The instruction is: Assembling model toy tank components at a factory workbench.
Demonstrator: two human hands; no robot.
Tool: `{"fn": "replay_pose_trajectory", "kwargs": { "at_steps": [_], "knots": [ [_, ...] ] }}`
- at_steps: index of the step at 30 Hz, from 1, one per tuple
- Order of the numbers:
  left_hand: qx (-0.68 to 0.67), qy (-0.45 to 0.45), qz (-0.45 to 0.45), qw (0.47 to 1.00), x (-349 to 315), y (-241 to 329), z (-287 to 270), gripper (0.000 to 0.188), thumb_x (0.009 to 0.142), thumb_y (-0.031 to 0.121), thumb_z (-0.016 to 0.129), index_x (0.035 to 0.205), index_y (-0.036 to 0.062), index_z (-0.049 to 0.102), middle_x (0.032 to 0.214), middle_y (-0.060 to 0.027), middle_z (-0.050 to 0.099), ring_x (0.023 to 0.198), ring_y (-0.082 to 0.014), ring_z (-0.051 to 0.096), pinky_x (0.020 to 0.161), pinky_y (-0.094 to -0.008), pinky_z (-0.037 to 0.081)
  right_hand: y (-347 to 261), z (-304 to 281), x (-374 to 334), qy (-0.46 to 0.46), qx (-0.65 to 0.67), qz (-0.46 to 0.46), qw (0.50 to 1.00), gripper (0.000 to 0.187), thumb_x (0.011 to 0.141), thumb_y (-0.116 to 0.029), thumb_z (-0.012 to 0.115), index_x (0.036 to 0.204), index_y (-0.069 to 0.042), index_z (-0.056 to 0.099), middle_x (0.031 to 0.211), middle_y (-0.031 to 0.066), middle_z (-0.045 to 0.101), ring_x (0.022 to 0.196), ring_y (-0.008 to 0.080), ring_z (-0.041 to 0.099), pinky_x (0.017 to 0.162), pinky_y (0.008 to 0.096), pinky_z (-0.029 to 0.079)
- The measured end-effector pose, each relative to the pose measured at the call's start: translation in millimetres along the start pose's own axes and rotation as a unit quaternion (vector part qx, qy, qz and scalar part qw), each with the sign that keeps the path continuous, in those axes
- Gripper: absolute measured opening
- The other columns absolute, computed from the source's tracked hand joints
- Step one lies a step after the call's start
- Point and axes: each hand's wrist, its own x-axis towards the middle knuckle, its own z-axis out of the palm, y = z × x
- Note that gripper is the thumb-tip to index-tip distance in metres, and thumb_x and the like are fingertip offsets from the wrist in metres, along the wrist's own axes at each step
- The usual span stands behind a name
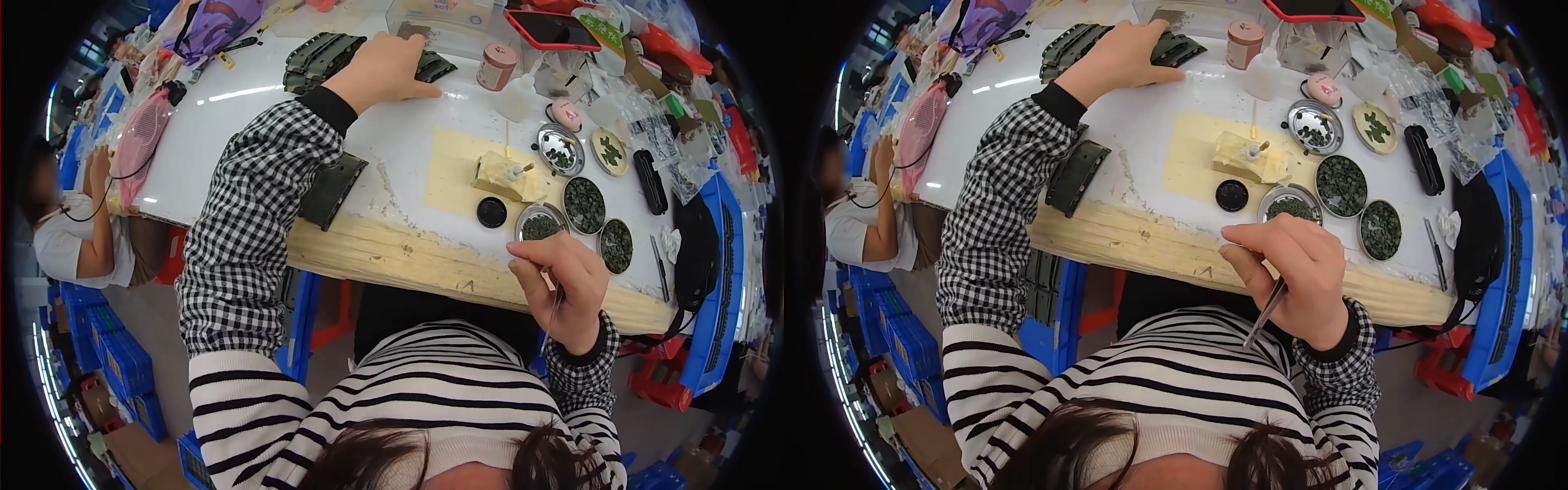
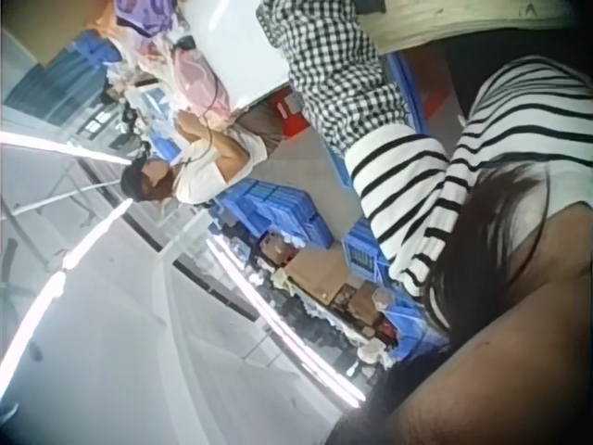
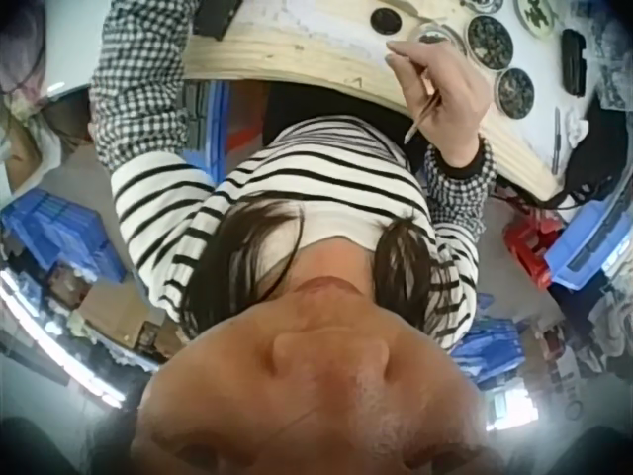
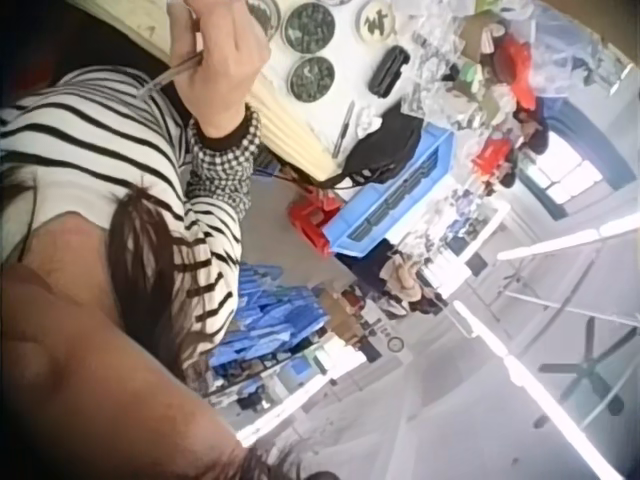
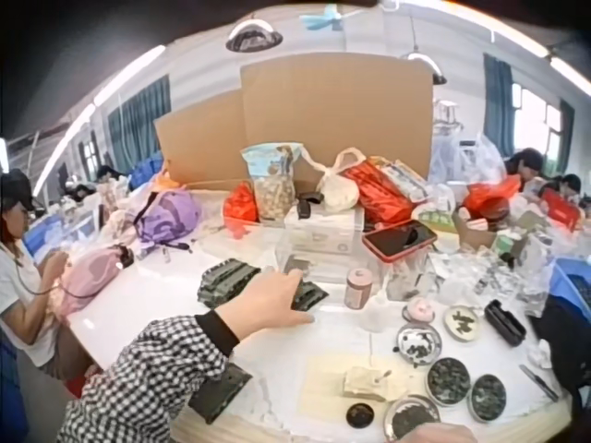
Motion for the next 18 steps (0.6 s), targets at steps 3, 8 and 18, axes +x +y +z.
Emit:
{"fn": "replay_pose_trajectory", "kwargs": {
  "at_steps": [3,8,18],
  "knots": [
    [-0.011,-0.055,-0.032,0.998,19,-3,7,0.07,0.071,0.048,0.073,0.12,0.0031,0.05,0.091,-0.0184,0.065,0.088,-0.0336,0.063,0.074,-0.0431,0.05,2,-6,-6,-0.003,-0.013,0.019,1.0,0.018,0.071,0.001,0.073,0.087,-0.001,0.067,0.062,0.0067,0.057,0.052,0.0179,0.055,0.048,0.0277,0.041],
    [-0.045,-0.031,-0.053,0.997,21,1,12,0.067,0.073,0.046,0.071,0.116,0.0008,0.048,0.087,-0.0193,0.065,0.083,-0.0352,0.065,0.072,-0.0426,0.052,6,-11,-14,-0.005,-0.019,0.047,0.999,0.016,0.071,0.001,0.072,0.086,-0.001,0.067,0.063,0.0069,0.057,0.051,0.0182,0.054,0.048,0.028,0.041],
    [-0.15,-0.109,-0.067,0.98,-49,31,-29,0.096,0.072,0.05,0.076,0.136,-0.009,0.034,0.083,-0.0229,0.064,0.076,-0.033,0.066,0.067,-0.037,0.052,12,-2,-18,-0.014,0.012,0.04,0.999,0.019,0.07,0.001,0.073,0.088,-0.002,0.067,0.063,0.0068,0.056,0.052,0.0188,0.054,0.049,0.028,0.041]
  ]
}}
